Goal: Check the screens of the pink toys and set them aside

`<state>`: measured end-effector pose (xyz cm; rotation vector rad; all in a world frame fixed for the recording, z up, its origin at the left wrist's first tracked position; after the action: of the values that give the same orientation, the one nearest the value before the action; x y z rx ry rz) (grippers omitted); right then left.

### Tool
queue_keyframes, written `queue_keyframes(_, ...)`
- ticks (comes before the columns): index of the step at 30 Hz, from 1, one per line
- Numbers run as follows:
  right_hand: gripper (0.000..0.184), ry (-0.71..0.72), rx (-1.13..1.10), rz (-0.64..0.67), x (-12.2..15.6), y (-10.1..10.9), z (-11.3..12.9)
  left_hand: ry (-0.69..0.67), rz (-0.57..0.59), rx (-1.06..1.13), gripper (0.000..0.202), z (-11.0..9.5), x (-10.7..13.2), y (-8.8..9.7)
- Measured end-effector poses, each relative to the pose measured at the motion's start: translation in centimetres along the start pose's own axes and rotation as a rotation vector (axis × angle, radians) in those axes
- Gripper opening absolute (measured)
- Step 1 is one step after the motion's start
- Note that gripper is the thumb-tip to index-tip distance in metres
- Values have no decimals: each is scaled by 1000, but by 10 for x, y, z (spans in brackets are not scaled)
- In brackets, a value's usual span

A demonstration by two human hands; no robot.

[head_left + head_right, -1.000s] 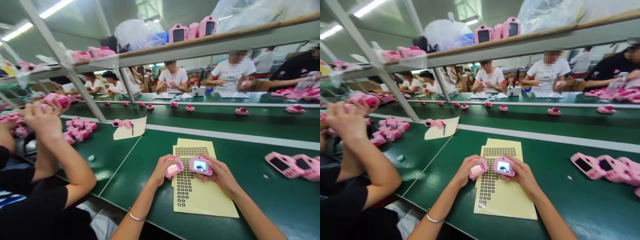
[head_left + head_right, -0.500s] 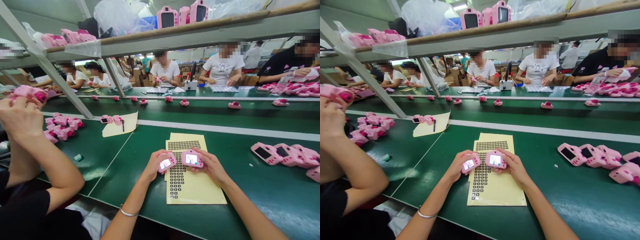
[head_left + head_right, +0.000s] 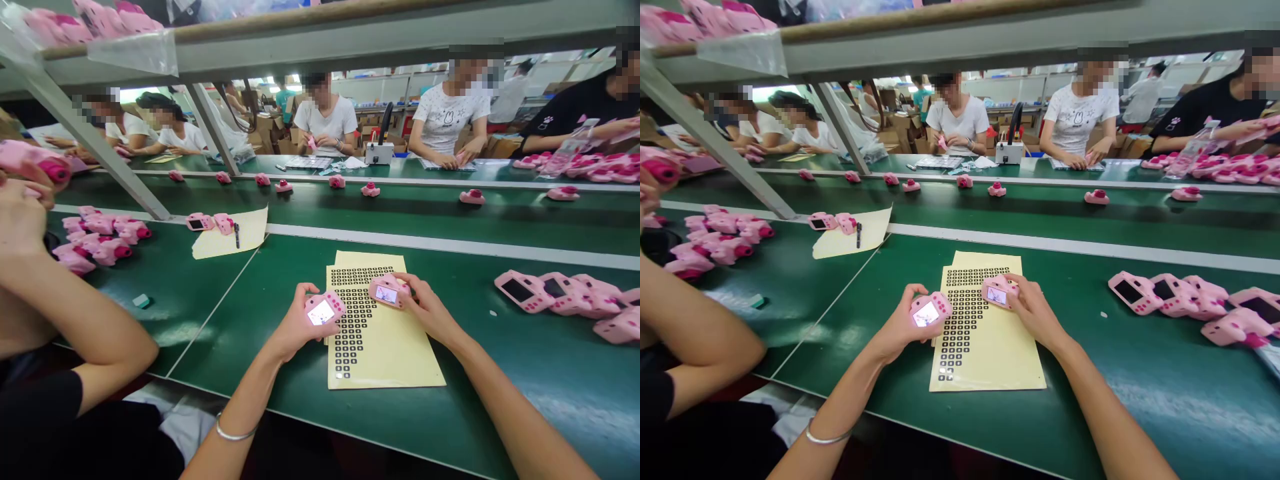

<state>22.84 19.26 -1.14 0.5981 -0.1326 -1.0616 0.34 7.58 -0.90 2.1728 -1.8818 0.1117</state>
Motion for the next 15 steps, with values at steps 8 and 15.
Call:
queue_keyframes(8, 21, 133, 246, -39, 22, -38, 40, -105, -71, -79, 70, 1, 22, -10)
queue_keyframes(15, 16, -97, 263, 41, 17, -57, 21, -114, -28, -148, 70, 12, 17, -32)
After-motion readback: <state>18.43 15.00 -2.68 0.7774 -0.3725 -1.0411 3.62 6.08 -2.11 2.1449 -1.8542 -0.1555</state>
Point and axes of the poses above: each hand's wrist, its own x-axis away from the middle knuckle, its own y-axis out of the back of the hand, z = x × y, the point moved 10 cm from there along -x, towards the middle knuckle, and after that the axes turned 5 degrees about -x, right-handed, at the moved point
